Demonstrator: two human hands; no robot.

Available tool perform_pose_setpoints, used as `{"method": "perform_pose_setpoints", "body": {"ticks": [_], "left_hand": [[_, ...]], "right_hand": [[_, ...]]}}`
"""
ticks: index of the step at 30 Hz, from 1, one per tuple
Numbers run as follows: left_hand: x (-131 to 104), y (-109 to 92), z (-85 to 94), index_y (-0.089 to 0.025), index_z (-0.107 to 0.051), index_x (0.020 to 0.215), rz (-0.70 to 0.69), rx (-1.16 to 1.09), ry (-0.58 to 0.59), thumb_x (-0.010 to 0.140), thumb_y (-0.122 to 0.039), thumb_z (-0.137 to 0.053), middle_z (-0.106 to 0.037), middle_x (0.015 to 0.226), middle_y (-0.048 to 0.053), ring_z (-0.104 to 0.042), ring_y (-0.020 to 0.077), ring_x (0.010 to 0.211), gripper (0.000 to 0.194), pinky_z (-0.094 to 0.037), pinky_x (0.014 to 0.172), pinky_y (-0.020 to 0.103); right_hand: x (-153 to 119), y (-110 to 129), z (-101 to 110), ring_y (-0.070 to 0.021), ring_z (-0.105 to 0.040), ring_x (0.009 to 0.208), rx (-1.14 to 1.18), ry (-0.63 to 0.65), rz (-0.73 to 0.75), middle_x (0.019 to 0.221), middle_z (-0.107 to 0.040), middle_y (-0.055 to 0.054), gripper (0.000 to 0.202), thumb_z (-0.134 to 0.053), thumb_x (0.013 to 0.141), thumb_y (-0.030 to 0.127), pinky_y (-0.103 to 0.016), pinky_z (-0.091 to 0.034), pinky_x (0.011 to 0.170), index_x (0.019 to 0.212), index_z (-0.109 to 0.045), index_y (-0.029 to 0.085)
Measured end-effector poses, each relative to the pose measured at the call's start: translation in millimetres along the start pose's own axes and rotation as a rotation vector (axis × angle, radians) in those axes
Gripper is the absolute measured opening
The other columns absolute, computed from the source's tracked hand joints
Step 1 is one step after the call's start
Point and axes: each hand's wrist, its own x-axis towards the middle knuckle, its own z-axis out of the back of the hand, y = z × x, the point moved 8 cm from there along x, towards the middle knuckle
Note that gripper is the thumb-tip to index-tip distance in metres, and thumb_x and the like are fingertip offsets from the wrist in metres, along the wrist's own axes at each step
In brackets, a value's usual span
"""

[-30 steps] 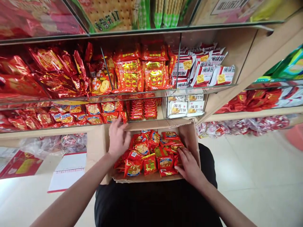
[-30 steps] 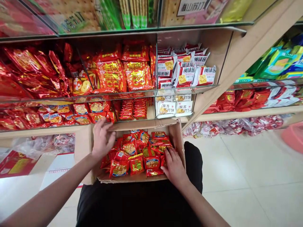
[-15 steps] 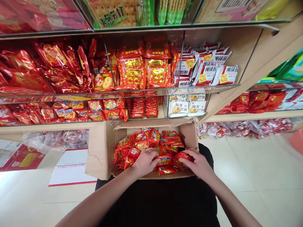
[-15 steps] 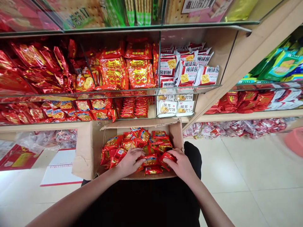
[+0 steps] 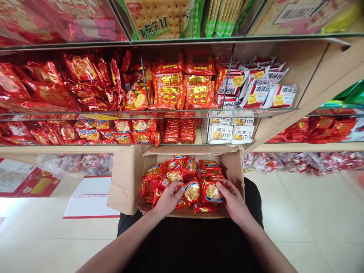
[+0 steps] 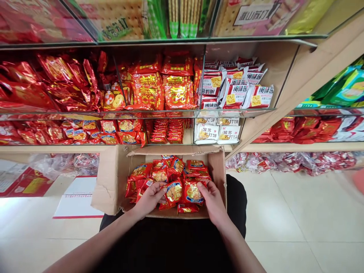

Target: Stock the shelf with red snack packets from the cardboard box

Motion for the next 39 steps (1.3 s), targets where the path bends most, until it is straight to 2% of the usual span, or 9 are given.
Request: {"method": "perform_pose_setpoints", "body": {"ticks": [6,11,15,18,22,24,31,35,39], "left_hand": [[-14.3,10.0,-20.9,-0.019,-0.05,0.103,0.087,-0.029,0.167,0.074,-0.055,-0.047,-0.06,0.076,0.001,-0.059,0.0142,0.064,0.046,-0.052,0.061,0.031],[-18.5,2.2,-21.9,-0.017,-0.049,0.108,-0.156,0.105,0.154,0.067,-0.041,-0.063,-0.059,0.107,0.008,-0.055,0.0209,0.099,0.049,-0.045,0.088,0.036],[-23.3,-6.7,-16.8,-0.019,-0.041,0.116,-0.191,0.069,0.138,0.072,-0.036,-0.059,-0.056,0.112,0.007,-0.054,0.0181,0.103,0.051,-0.044,0.09,0.034],[-26.5,-15.1,-0.9,-0.021,-0.037,0.12,-0.171,0.153,0.061,0.074,-0.034,-0.056,-0.059,0.108,0.005,-0.057,0.016,0.097,0.051,-0.046,0.087,0.031],[-27.9,-21.7,26.8,-0.022,-0.033,0.125,-0.152,0.386,-0.073,0.073,-0.033,-0.055,-0.061,0.106,0.004,-0.058,0.0177,0.097,0.059,-0.046,0.086,0.03],[-27.5,-20.9,30.2,-0.022,-0.032,0.127,-0.146,0.495,-0.065,0.071,-0.032,-0.056,-0.061,0.106,0.004,-0.058,0.019,0.098,0.061,-0.045,0.087,0.032],[-28.3,-12.1,6.9,-0.023,-0.032,0.129,-0.247,0.769,0.081,0.07,-0.028,-0.056,-0.046,0.129,0.008,-0.044,0.022,0.119,0.063,-0.036,0.099,0.039],[-32.7,-11.2,2.9,-0.026,-0.025,0.133,-0.241,0.832,0.121,0.071,-0.03,-0.056,-0.043,0.13,0.008,-0.043,0.0232,0.119,0.069,-0.036,0.099,0.041],[-34.1,-14.9,-4.2,-0.028,-0.025,0.133,-0.252,0.959,0.147,0.074,-0.028,-0.053,-0.042,0.129,0.009,-0.045,0.0245,0.117,0.065,-0.042,0.092,0.04]], "right_hand": [[-9.2,-24.8,-31.4,-0.0193,-0.059,0.082,-0.318,0.106,0.063,0.087,-0.062,-0.002,0.029,-0.057,0.075,0.046,-0.031,-0.047,0.073,0.089,-0.053,0.021],[-16.1,-29.7,-46.3,-0.0203,-0.058,0.087,-0.497,0.138,0.124,0.092,-0.062,-0.005,0.029,-0.051,0.078,0.045,-0.033,-0.048,0.078,0.093,-0.052,0.021],[-22.6,-21.2,-56.7,-0.0205,-0.056,0.101,-0.594,0.301,0.177,0.109,-0.059,-0.006,0.037,-0.05,0.08,0.043,-0.034,-0.045,0.088,0.111,-0.049,0.022],[-17.4,-7.7,-44.2,-0.0205,-0.056,0.101,-0.759,0.283,0.239,0.108,-0.061,-0.006,0.034,-0.048,0.081,0.042,-0.035,-0.044,0.09,0.107,-0.054,0.021],[0.1,17.1,-5.1,-0.0228,-0.055,0.098,-1.036,0.002,0.406,0.105,-0.06,-0.009,0.029,-0.045,0.082,0.037,-0.039,-0.044,0.088,0.101,-0.057,0.018],[6.9,17.4,1.4,-0.0247,-0.054,0.1,-1.211,-0.028,0.475,0.105,-0.06,-0.011,0.029,-0.049,0.079,0.029,-0.041,-0.043,0.088,0.103,-0.057,0.016],[17.0,-1.7,-8.1,-0.0271,-0.049,0.107,-1.553,0.027,0.542,0.118,-0.053,-0.014,0.039,-0.048,0.078,0.016,-0.04,-0.042,0.089,0.116,-0.053,0.012],[19.3,9.8,-4.6,-0.0236,-0.055,0.097,-1.438,0.058,0.602,0.104,-0.062,-0.011,0.028,-0.04,0.085,0.023,-0.037,-0.044,0.087,0.103,-0.06,0.015],[22.7,19.9,4.4,-0.0202,-0.059,0.089,-1.284,0.046,0.559,0.095,-0.064,-0.008,0.028,-0.034,0.087,0.026,-0.035,-0.046,0.083,0.096,-0.059,0.018]]}}
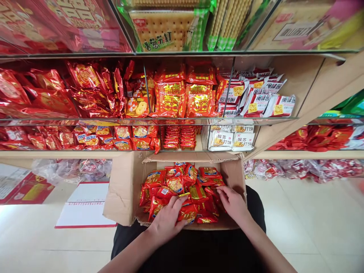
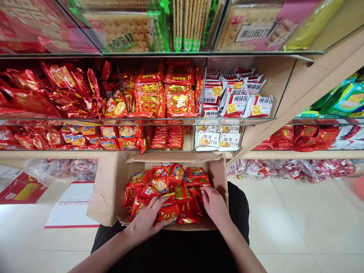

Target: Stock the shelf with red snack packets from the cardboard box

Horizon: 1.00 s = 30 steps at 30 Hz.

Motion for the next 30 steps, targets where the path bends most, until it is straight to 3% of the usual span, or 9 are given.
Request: {"method": "perform_pose_setpoints", "body": {"ticks": [3,6,11,14,16,21,26,30], "left_hand": [[7.5,-12.0,-8.0,-0.028,-0.03,0.13,-0.074,0.073,0.045,0.075,-0.025,-0.051,-0.041,0.13,0.007,-0.047,0.0231,0.114,0.059,-0.043,0.091,0.038],[13.9,-25.0,-10.2,-0.029,-0.036,0.126,-0.169,0.122,0.034,0.074,-0.023,-0.054,-0.046,0.125,0.006,-0.047,0.0231,0.112,0.055,-0.043,0.091,0.039],[9.7,-29.3,13.7,-0.026,-0.043,0.123,-0.237,0.109,-0.093,0.076,-0.034,-0.053,-0.049,0.121,0.009,-0.046,0.0232,0.111,0.048,-0.04,0.094,0.042],[3.5,-16.3,33.9,-0.025,-0.049,0.118,-0.239,0.151,-0.203,0.081,-0.036,-0.047,-0.051,0.121,0.008,-0.043,0.0238,0.115,0.039,-0.037,0.097,0.043],[2.1,1.5,43.8,-0.026,-0.05,0.118,-0.168,0.217,-0.269,0.08,-0.036,-0.047,-0.05,0.125,0.008,-0.038,0.0261,0.12,0.039,-0.034,0.097,0.047],[6.8,39.5,46.7,-0.029,-0.04,0.127,0.04,0.31,-0.251,0.08,-0.035,-0.048,-0.038,0.138,0.008,-0.035,0.0262,0.124,0.048,-0.029,0.098,0.053],[13.3,43.1,45.0,-0.028,-0.043,0.123,0.103,0.312,-0.185,0.076,-0.038,-0.052,-0.037,0.137,0.009,-0.036,0.0285,0.122,0.048,-0.033,0.092,0.055],[12.1,47.2,46.6,-0.024,-0.05,0.111,0.083,0.291,-0.202,0.077,-0.037,-0.051,-0.04,0.134,0.009,-0.038,0.0267,0.12,0.036,-0.037,0.091,0.051]], "right_hand": [[-0.6,6.7,-10.8,-0.023,-0.054,0.101,-0.04,0.094,0.036,0.11,-0.059,-0.008,0.032,-0.05,0.079,0.03,-0.038,-0.043,0.087,0.108,-0.055,0.019],[-2.1,11.5,-21.8,-0.0257,-0.05,0.106,-0.179,0.136,0.045,0.117,-0.054,-0.011,0.044,-0.054,0.075,0.021,-0.039,-0.042,0.087,0.118,-0.05,0.016],[-5.4,14.0,-24.1,-0.0252,-0.051,0.102,-0.213,0.116,0.072,0.113,-0.057,-0.012,0.038,-0.049,0.079,0.021,-0.037,-0.044,0.086,0.116,-0.052,0.014],[-7.5,11.9,-16.6,-0.0237,-0.053,0.099,-0.177,0.063,0.1,0.109,-0.059,-0.011,0.031,-0.045,0.082,0.024,-0.037,-0.044,0.086,0.11,-0.055,0.016],[-7.2,7.9,-9.4,-0.0223,-0.056,0.096,-0.133,0.022,0.109,0.103,-0.062,-0.01,0.028,-0.039,0.084,0.023,-0.037,-0.045,0.085,0.103,-0.058,0.017],[-4.6,-7.6,7.9,-0.0209,-0.06,0.083,-0.04,-0.092,-0.031,0.09,-0.063,-0.009,0.025,-0.036,0.083,0.026,-0.036,-0.049,0.076,0.091,-0.058,0.017],[-7.3,6.9,-14.6,-0.0278,-0.05,0.106,-0.173,0.088,0.033,0.119,-0.051,-0.013,0.04,-0.051,0.076,0.026,-0.042,-0.043,0.088,0.115,-0.05,0.015],[1.4,-2.2,-13.3,-0.0246,-0.053,0.104,-0.067,0.07,-0.016,0.115,-0.055,-0.012,0.035,-0.044,0.081,0.025,-0.041,-0.043,0.089,0.115,-0.046,0.015]]}}
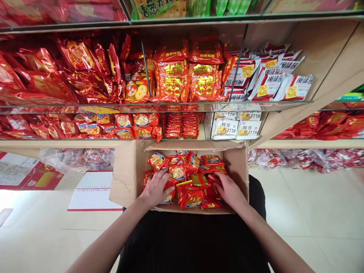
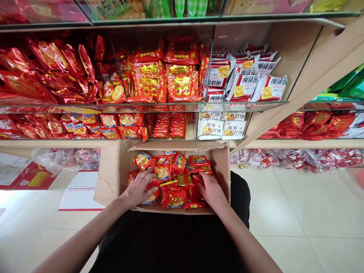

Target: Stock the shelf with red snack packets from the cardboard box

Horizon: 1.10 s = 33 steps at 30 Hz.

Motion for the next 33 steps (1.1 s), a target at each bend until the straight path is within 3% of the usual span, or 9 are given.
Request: {"method": "perform_pose_setpoints", "body": {"ticks": [4,7,10,13,16,22,25,28,33], "left_hand": [[-4.7,4.6,0.1,-0.023,-0.047,0.112,-0.075,-0.051,-0.076,0.082,-0.034,-0.044,-0.045,0.13,0.008,-0.041,0.0207,0.118,0.033,-0.037,0.095,0.042],[-7.5,5.6,-1.5,-0.022,-0.046,0.115,-0.101,-0.036,-0.141,0.083,-0.033,-0.042,-0.046,0.128,0.008,-0.042,0.0201,0.118,0.034,-0.034,0.098,0.041],[-8.3,4.9,-3.9,-0.021,-0.046,0.116,-0.093,-0.009,-0.188,0.084,-0.033,-0.041,-0.046,0.128,0.009,-0.042,0.021,0.118,0.034,-0.034,0.098,0.041],[-8.5,4.0,-5.7,-0.022,-0.046,0.117,-0.085,0.006,-0.212,0.084,-0.031,-0.041,-0.046,0.129,0.009,-0.043,0.0219,0.116,0.035,-0.035,0.096,0.042],[-9.1,4.2,-5.8,-0.023,-0.047,0.117,-0.08,-0.001,-0.225,0.083,-0.031,-0.043,-0.046,0.129,0.008,-0.043,0.0228,0.117,0.035,-0.036,0.095,0.043],[-8.4,6.9,-2.3,-0.024,-0.05,0.116,-0.069,-0.057,-0.222,0.081,-0.03,-0.045,-0.049,0.126,0.007,-0.045,0.0236,0.116,0.036,-0.036,0.095,0.046],[-8.8,6.1,2.2,-0.023,-0.051,0.114,-0.099,-0.143,-0.182,0.079,-0.027,-0.047,-0.051,0.125,0.007,-0.045,0.022,0.116,0.035,-0.037,0.095,0.043],[-12.5,3.7,13.2,-0.023,-0.056,0.106,-0.089,-0.253,-0.185,0.08,-0.024,-0.046,-0.055,0.12,0.006,-0.048,0.0211,0.113,0.028,-0.034,0.098,0.044],[-18.2,-18.5,34.9,-0.022,-0.058,0.099,-0.011,-0.658,-0.304,0.079,-0.024,-0.049,-0.059,0.113,0.006,-0.05,0.0202,0.109,0.022,-0.031,0.1,0.042]], "right_hand": [[-1.2,-13.1,23.3,-0.0221,-0.058,0.088,0.071,-0.18,-0.13,0.097,-0.059,-0.011,0.026,-0.046,0.081,0.033,-0.035,-0.048,0.077,0.099,-0.051,0.015],[-13.2,4.4,18.6,-0.0234,-0.058,0.079,-0.127,-0.117,-0.099,0.084,-0.059,-0.011,0.022,-0.041,0.085,0.031,-0.037,-0.047,0.073,0.086,-0.056,0.015],[-23.7,19.4,1.4,-0.0312,-0.054,0.093,-0.337,-0.003,-0.128,0.098,-0.055,-0.019,0.028,-0.045,0.082,0.025,-0.041,-0.045,0.078,0.102,-0.056,0.008],[-23.4,23.8,-5.5,-0.0349,-0.047,0.107,-0.367,-0.039,-0.194,0.117,-0.043,-0.024,0.049,-0.05,0.079,0.023,-0.041,-0.043,0.083,0.123,-0.041,0.003],[-16.3,23.6,-10.5,-0.0325,-0.047,0.107,-0.296,-0.094,-0.176,0.118,-0.039,-0.019,0.052,-0.051,0.076,0.02,-0.04,-0.042,0.086,0.125,-0.038,0.009],[-9.3,14.0,-11.7,-0.0276,-0.048,0.106,-0.075,-0.11,-0.083,0.124,-0.032,-0.014,0.05,-0.051,0.073,0.016,-0.04,-0.043,0.088,0.123,-0.041,0.016],[-9.6,4.8,11.9,-0.025,-0.053,0.098,0.038,-0.177,-0.121,0.109,-0.042,-0.011,0.037,-0.054,0.072,0.023,-0.042,-0.043,0.089,0.109,-0.053,0.018],[-13.6,-5.3,40.6,-0.0262,-0.054,0.096,0.184,-0.232,-0.222,0.103,-0.049,-0.009,0.038,-0.062,0.067,0.032,-0.046,-0.042,0.089,0.103,-0.057,0.02],[-23.3,-10.5,54.4,-0.02,-0.062,0.081,0.966,-0.244,-0.463,0.093,-0.062,-0.003,0.05,-0.073,0.06,0.035,-0.037,-0.052,0.074,0.104,-0.052,0.024]]}}
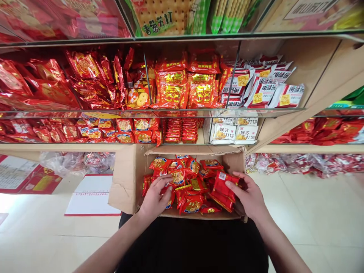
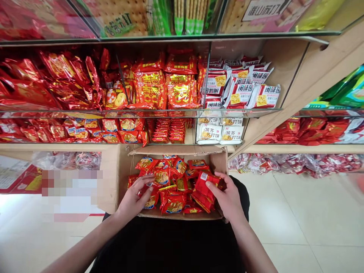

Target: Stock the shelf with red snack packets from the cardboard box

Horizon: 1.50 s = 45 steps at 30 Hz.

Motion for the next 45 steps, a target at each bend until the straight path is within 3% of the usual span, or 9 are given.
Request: {"method": "perform_pose_setpoints", "body": {"ticks": [4,10,16,21,24,28,34,38,45], "left_hand": [[1.1,-17.0,-37.6,-0.022,-0.055,0.103,0.321,-0.587,0.097,0.074,-0.028,-0.059,-0.059,0.11,0.007,-0.053,0.019,0.104,0.03,-0.039,0.093,0.035],[-4.5,-41.4,-91.9,-0.024,-0.043,0.116,0.748,-1.072,0.367,0.078,-0.037,-0.054,-0.058,0.11,0.009,-0.063,0.0192,0.084,0.042,-0.047,0.072,0.034],[-10.4,-58.4,-100.5,-0.022,-0.043,0.109,0.758,-1.262,0.531,0.078,-0.047,-0.05,-0.062,0.102,0.01,-0.065,0.0221,0.08,0.04,-0.048,0.068,0.037],[-19.6,-49.5,-103.9,-0.028,-0.04,0.113,0.706,-1.204,0.405,0.067,-0.023,-0.069,-0.058,0.108,0.003,-0.061,0.017,0.09,0.054,-0.046,0.081,0.037],[-18.8,-46.5,-100.7,-0.027,-0.041,0.113,0.629,-1.209,0.315,0.068,-0.018,-0.067,-0.059,0.108,0.002,-0.057,0.015,0.096,0.053,-0.042,0.088,0.036],[-16.6,-51.6,-92.8,-0.024,-0.033,0.125,0.546,-1.035,0.355,0.065,-0.013,-0.068,-0.056,0.118,0.006,-0.053,0.0175,0.104,0.07,-0.036,0.095,0.034],[-12.8,-64.7,-90.9,-0.034,-0.003,0.137,0.481,-1.308,0.38,0.062,-0.027,-0.074,-0.039,0.136,0.009,-0.042,0.0231,0.12,0.103,-0.034,0.097,0.039],[-17.2,-45.4,-100.7,-0.024,-0.033,0.13,0.723,-1.458,0.378,0.069,-0.049,-0.061,-0.056,0.119,0.012,-0.051,0.0279,0.11,0.071,-0.039,0.091,0.044],[-13.0,-42.9,-88.3,-0.01,-0.059,0.102,0.699,-1.649,0.386,0.068,-0.035,-0.054,-0.068,0.093,0.011,-0.056,0.0285,0.102,0.042,-0.037,0.093,0.043]], "right_hand": [[-3.7,2.8,-15.8,-0.0157,-0.063,0.075,0.482,0.046,-0.174,0.085,-0.066,0.002,0.042,-0.078,0.055,0.026,-0.028,-0.054,0.067,0.091,-0.057,0.023],[-4.8,-16.3,-47.3,-0.0211,-0.065,0.069,0.634,0.192,-0.474,0.074,-0.068,-0.001,0.029,-0.076,0.056,0.031,-0.03,-0.055,0.055,0.078,-0.061,0.021],[-12.8,-10.5,-61.3,-0.0186,-0.062,0.09,0.647,0.203,-0.27,0.101,-0.064,0.002,0.039,-0.072,0.065,0.029,-0.034,-0.054,0.074,0.101,-0.056,0.029],[-32.4,2.4,-73.7,-0.018,-0.043,0.118,0.442,0.228,-0.037,0.13,-0.046,0.002,0.053,-0.068,0.07,0.029,-0.033,-0.042,0.095,0.118,-0.046,0.033],[-41.7,-2.0,-79.1,-0.0181,-0.043,0.118,0.44,0.238,-0.083,0.129,-0.047,0.001,0.059,-0.066,0.072,0.032,-0.034,-0.041,0.096,0.125,-0.038,0.035],[-49.1,-2.1,-86.8,-0.0234,-0.054,0.106,0.395,0.374,-0.145,0.116,-0.057,-0.007,0.058,-0.063,0.073,0.038,-0.04,-0.046,0.088,0.124,-0.039,0.026],[-52.4,34.8,-73.3,-0.0282,-0.047,0.112,-0.263,0.118,0.352,0.123,-0.049,-0.009,0.063,-0.066,0.068,0.035,-0.049,-0.036,0.096,0.124,-0.039,0.024],[-74.5,55.5,-94.0,-0.0298,-0.041,0.116,-0.493,0.224,0.643,0.123,-0.048,-0.009,0.068,-0.067,0.067,0.033,-0.049,-0.033,0.098,0.128,-0.038,0.025],[-83.6,59.2,-91.8,-0.0269,-0.03,0.126,-0.409,0.275,0.644,0.136,-0.032,-0.008,0.07,-0.062,0.074,0.037,-0.045,-0.031,0.103,0.133,-0.027,0.025]]}}
